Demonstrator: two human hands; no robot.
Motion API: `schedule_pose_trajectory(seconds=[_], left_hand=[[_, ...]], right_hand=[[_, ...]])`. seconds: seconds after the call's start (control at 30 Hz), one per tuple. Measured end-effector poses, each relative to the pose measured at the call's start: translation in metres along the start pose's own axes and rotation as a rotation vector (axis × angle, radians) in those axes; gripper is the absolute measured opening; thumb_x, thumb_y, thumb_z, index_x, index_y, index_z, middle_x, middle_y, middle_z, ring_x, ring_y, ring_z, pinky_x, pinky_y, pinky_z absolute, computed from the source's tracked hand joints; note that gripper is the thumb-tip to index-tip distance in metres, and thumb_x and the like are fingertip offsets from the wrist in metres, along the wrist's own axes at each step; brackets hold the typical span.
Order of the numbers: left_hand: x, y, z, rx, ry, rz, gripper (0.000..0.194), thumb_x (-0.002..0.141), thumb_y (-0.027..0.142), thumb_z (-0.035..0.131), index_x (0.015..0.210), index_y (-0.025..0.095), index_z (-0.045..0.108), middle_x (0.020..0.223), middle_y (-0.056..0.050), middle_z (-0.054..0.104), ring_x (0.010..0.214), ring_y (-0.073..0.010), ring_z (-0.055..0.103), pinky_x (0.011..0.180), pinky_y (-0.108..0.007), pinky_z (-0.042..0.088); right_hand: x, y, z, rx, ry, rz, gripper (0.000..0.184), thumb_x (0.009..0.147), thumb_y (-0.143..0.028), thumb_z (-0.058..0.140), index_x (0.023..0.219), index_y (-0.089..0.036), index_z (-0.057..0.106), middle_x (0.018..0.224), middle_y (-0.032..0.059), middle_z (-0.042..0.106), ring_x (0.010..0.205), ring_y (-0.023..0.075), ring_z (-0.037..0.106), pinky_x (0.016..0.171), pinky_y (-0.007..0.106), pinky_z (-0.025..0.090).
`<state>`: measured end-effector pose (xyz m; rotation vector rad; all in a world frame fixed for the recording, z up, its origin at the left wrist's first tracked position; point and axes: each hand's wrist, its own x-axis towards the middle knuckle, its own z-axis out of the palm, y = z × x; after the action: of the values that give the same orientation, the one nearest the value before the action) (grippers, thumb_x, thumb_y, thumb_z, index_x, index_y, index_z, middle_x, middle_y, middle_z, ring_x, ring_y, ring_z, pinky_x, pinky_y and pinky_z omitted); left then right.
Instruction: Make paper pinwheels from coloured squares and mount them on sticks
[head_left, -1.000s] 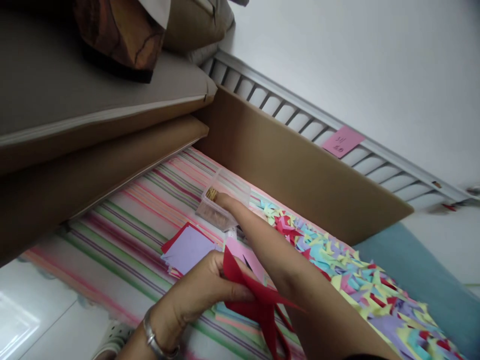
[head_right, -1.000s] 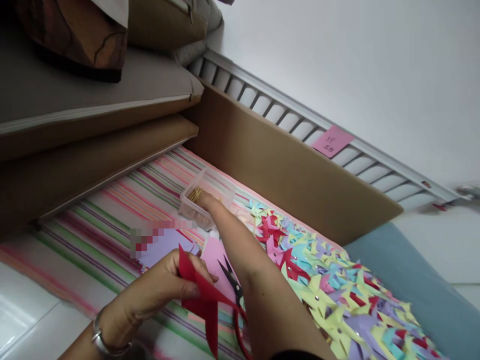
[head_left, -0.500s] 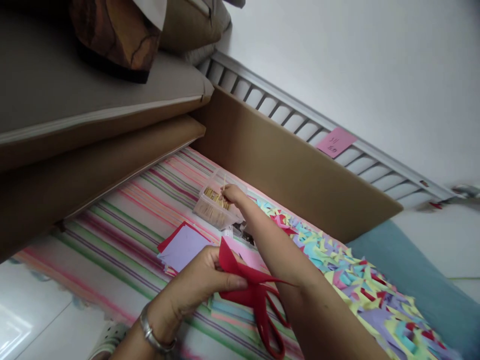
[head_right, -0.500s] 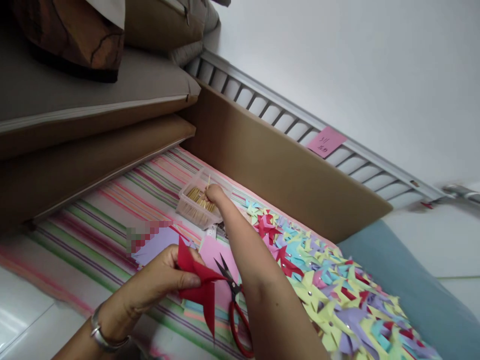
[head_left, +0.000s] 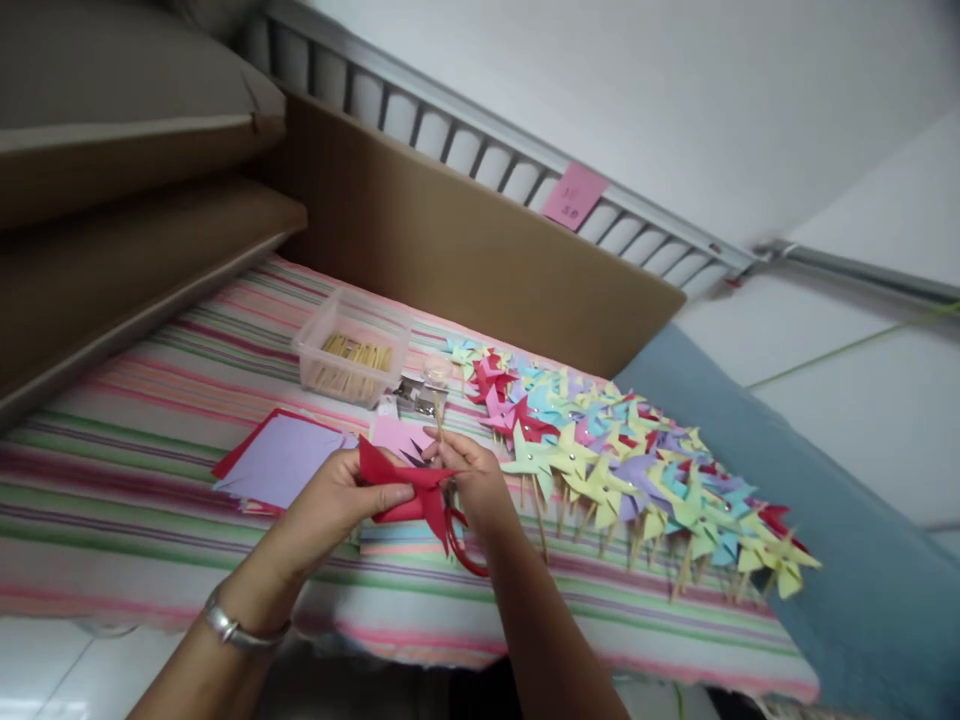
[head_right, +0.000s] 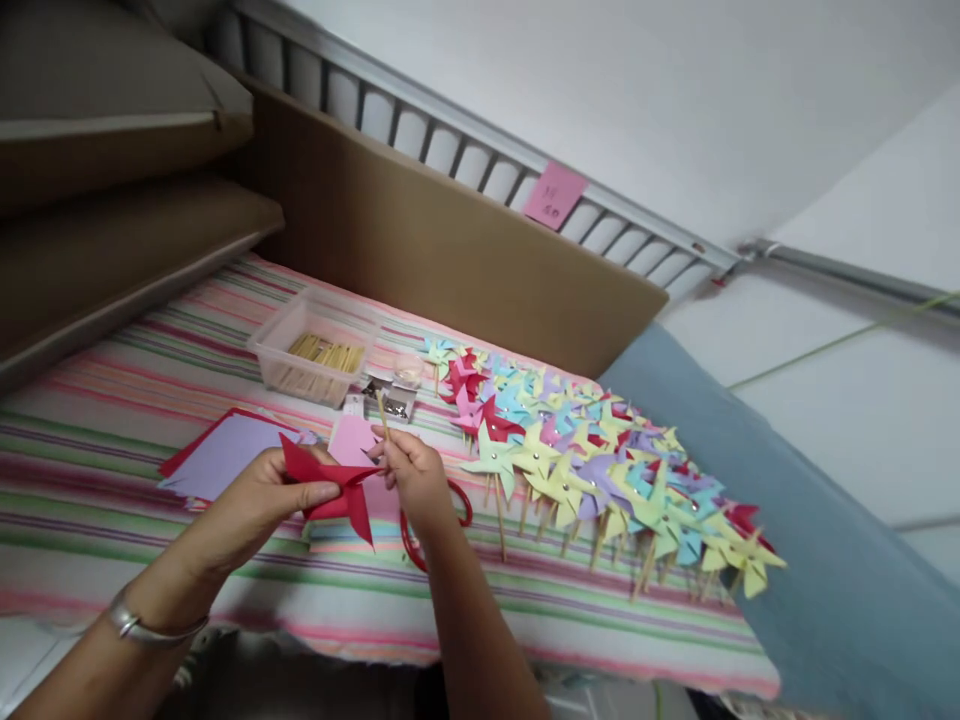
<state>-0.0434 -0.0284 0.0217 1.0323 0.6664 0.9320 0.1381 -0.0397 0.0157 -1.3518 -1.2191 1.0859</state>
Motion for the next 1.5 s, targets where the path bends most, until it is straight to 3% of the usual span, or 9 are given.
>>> schedule_pose_trajectory(seconds=[0.1,0.23,0.33,0.53,0.73,1.1,1.5], left_hand=[[0.004,-0.010,0.010,0.109,-0.011,-0.047,0.017,0.061,0.029,0.079,0.068,0.015,0.073,0.065,-0.003,0.066,0.061,-0.0158,0.056,0.061,-0.027,0.046],[0.012,-0.020,0.017,0.261,-0.006,-0.057,0.015,0.064,0.029,0.078,0.069,0.016,0.072,0.070,-0.004,0.066,0.064,-0.0151,0.056,0.060,-0.024,0.045],[0.021,-0.022,0.020,0.299,-0.011,-0.046,0.013,0.065,0.027,0.078,0.072,0.018,0.072,0.074,-0.004,0.067,0.066,-0.0151,0.057,0.061,-0.024,0.046],[0.039,-0.023,0.025,0.393,0.040,0.174,0.001,0.072,0.020,0.073,0.072,0.020,0.073,0.079,-0.004,0.066,0.078,-0.0176,0.060,0.070,-0.026,0.046],[0.043,-0.029,0.027,0.367,0.087,0.238,0.006,0.070,0.018,0.075,0.074,0.023,0.073,0.078,-0.003,0.069,0.085,-0.0198,0.062,0.081,-0.031,0.047],[0.034,-0.029,0.022,0.668,0.127,0.612,0.010,0.078,0.016,0.068,0.082,0.025,0.071,0.083,-0.001,0.070,0.082,-0.0181,0.064,0.096,-0.041,0.043],[0.032,-0.029,0.017,0.695,0.184,0.715,0.017,0.078,0.011,0.067,0.086,0.025,0.071,0.089,-0.001,0.068,0.086,-0.0166,0.063,0.091,-0.037,0.047]], right_hand=[[-0.006,0.010,-0.015,0.046,0.018,-0.008,0.041,0.082,-0.035,0.056,0.119,-0.019,0.061,0.068,-0.0007,0.060,0.051,0.0088,0.043,0.049,0.021,0.035],[-0.003,0.012,-0.028,0.036,0.002,0.006,0.026,0.081,-0.035,0.058,0.095,-0.018,0.070,0.057,-0.0039,0.051,0.051,0.0093,0.043,0.051,0.022,0.034],[0.001,0.013,-0.031,0.077,-0.003,0.019,0.018,0.078,-0.032,0.061,0.083,-0.019,0.071,0.065,-0.0017,0.058,0.057,0.0102,0.048,0.054,0.022,0.037],[0.003,0.019,-0.033,0.110,-0.015,0.032,0.020,0.078,-0.024,0.056,0.087,-0.023,0.074,0.077,0.0002,0.068,0.063,0.0127,0.055,0.058,0.024,0.042],[0.000,0.014,-0.034,0.126,0.027,-0.026,0.018,0.076,-0.024,0.059,0.081,-0.025,0.076,0.081,0.0002,0.071,0.079,0.0161,0.063,0.074,0.028,0.047],[-0.005,0.016,-0.026,0.100,0.064,-0.127,0.014,0.074,-0.016,0.060,0.076,-0.021,0.073,0.071,-0.0001,0.061,0.062,0.0115,0.055,0.060,0.024,0.044],[-0.006,0.015,-0.021,0.071,0.023,-0.237,0.017,0.077,-0.015,0.059,0.077,-0.023,0.074,0.065,-0.0016,0.057,0.061,0.0110,0.053,0.063,0.025,0.043]])
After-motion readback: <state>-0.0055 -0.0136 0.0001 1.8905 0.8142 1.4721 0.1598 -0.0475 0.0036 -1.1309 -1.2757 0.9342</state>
